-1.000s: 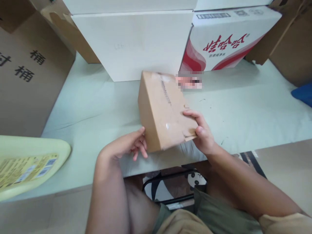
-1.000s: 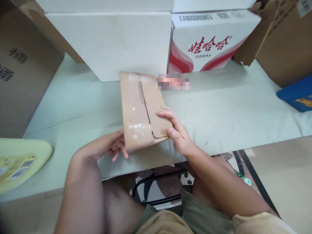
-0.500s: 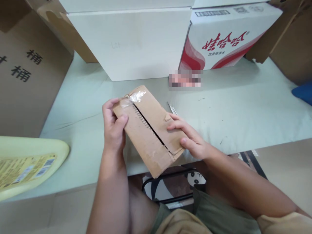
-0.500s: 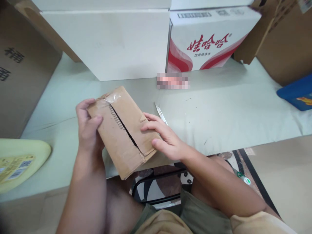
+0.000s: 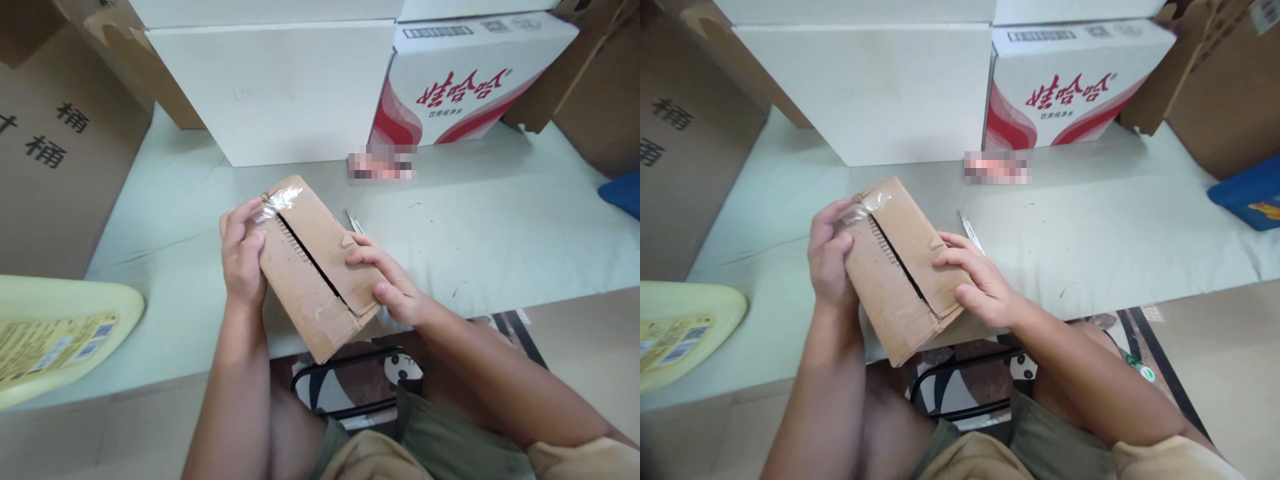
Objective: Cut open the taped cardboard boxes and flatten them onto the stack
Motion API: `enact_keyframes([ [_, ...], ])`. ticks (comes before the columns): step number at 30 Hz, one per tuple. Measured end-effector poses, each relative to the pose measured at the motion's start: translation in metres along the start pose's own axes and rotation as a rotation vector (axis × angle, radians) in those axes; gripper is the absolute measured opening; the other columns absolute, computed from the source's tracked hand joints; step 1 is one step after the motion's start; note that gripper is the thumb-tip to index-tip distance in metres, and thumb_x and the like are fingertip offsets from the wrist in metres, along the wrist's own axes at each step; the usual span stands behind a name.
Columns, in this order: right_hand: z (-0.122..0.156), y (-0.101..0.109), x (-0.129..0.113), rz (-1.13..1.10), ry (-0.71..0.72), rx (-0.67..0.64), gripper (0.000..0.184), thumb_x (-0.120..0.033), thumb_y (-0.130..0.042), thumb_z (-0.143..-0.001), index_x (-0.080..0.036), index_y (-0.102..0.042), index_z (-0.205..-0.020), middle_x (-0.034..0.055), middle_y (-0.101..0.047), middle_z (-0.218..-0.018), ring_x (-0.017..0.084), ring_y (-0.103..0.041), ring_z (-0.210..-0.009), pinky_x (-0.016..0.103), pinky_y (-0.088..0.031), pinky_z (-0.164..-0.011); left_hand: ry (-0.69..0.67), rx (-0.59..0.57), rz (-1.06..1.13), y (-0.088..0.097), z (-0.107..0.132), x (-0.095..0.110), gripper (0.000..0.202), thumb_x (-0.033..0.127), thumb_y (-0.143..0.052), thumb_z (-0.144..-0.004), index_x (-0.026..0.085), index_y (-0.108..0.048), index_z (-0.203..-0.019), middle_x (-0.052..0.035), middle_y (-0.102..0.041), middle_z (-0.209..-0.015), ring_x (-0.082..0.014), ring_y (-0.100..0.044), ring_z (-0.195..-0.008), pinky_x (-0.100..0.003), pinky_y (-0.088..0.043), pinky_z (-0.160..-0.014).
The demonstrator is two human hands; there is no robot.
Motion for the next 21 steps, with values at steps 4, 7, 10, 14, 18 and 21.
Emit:
enact_keyframes([
  [4, 0.000, -0.001, 0.000, -0.013, 0.019, 0.002, 0.039, -0.059, -0.049, -0.107, -0.034, -0.058, -0.136, 0.0102, -0.046, -0.161, 0.034, -0.041, -0.157, 0.058, -0.034, -0.128, -0.028, 0.066, 0.003, -0.003, -0.001, 0.009, 0.042, 0.029, -0.057, -0.091, 0.035, -0.075, -0.128, -0.0040, -0.069, -0.132, -0.0295, -0.058, -0.131, -0.051, -0.043, -0.123],
  [7, -0.001, -0.001, -0.001, -0.007, 0.006, -0.004, 0.040, -0.060, -0.049, -0.106, -0.034, -0.058, -0.135, 0.0100, -0.046, -0.160, 0.034, -0.042, -0.156, 0.058, -0.036, -0.127, -0.061, 0.081, -0.034, -0.004, -0.004, 0.020, 0.034, 0.030, -0.059, -0.088, 0.030, -0.081, -0.114, -0.0057, -0.073, -0.122, -0.0296, -0.059, -0.126, -0.051, -0.046, -0.119],
  [10, 0.000, -0.001, -0.001, 0.027, -0.031, -0.004, 0.043, -0.064, -0.048, -0.105, -0.032, -0.058, -0.133, 0.0113, -0.048, -0.160, 0.035, -0.043, -0.155, 0.059, -0.038, -0.126, -0.046, 0.097, -0.064, -0.005, -0.006, 0.028, 0.027, 0.033, -0.059, -0.088, 0.026, -0.081, -0.102, -0.0070, -0.075, -0.114, -0.0299, -0.060, -0.122, -0.051, -0.047, -0.117],
  [14, 0.002, 0.003, 0.001, 0.035, 0.010, 0.007, 0.048, -0.065, -0.046, -0.105, -0.033, -0.059, -0.139, 0.0100, -0.054, -0.158, 0.032, -0.050, -0.150, 0.054, -0.043, -0.122, -0.038, 0.111, -0.080, -0.006, -0.006, 0.028, 0.026, 0.034, -0.058, -0.088, 0.027, -0.080, -0.100, -0.0066, -0.075, -0.111, -0.0299, -0.060, -0.120, -0.050, -0.046, -0.118],
  [18, 0.001, 0.026, 0.011, 0.252, -0.158, 0.280, 0.052, -0.062, -0.042, -0.105, -0.027, -0.058, -0.140, 0.0094, -0.073, -0.123, 0.025, -0.069, -0.105, 0.042, -0.056, -0.092, -0.041, 0.085, -0.077, -0.006, -0.006, 0.026, 0.029, 0.030, -0.055, -0.088, 0.026, -0.078, -0.104, -0.0072, -0.074, -0.115, -0.0306, -0.059, -0.123, -0.052, -0.044, -0.120],
  [21, -0.002, 0.043, 0.015, 0.714, -0.506, 0.341, 0.046, -0.051, -0.060, -0.093, -0.020, -0.065, -0.127, 0.0085, -0.073, -0.104, 0.022, -0.063, -0.078, 0.037, -0.049, -0.073, -0.047, 0.074, -0.056, -0.007, -0.005, 0.026, 0.030, 0.028, -0.054, -0.089, 0.026, -0.078, -0.107, -0.0076, -0.073, -0.117, -0.0307, -0.058, -0.127, -0.052, -0.043, -0.121],
])
Point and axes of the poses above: each hand's wrist, its own z-axis away from the middle knuckle, its own y-axis out of the back of the hand, x = y × z, the point moved 2 cm from there along -z, towards the middle knuckle
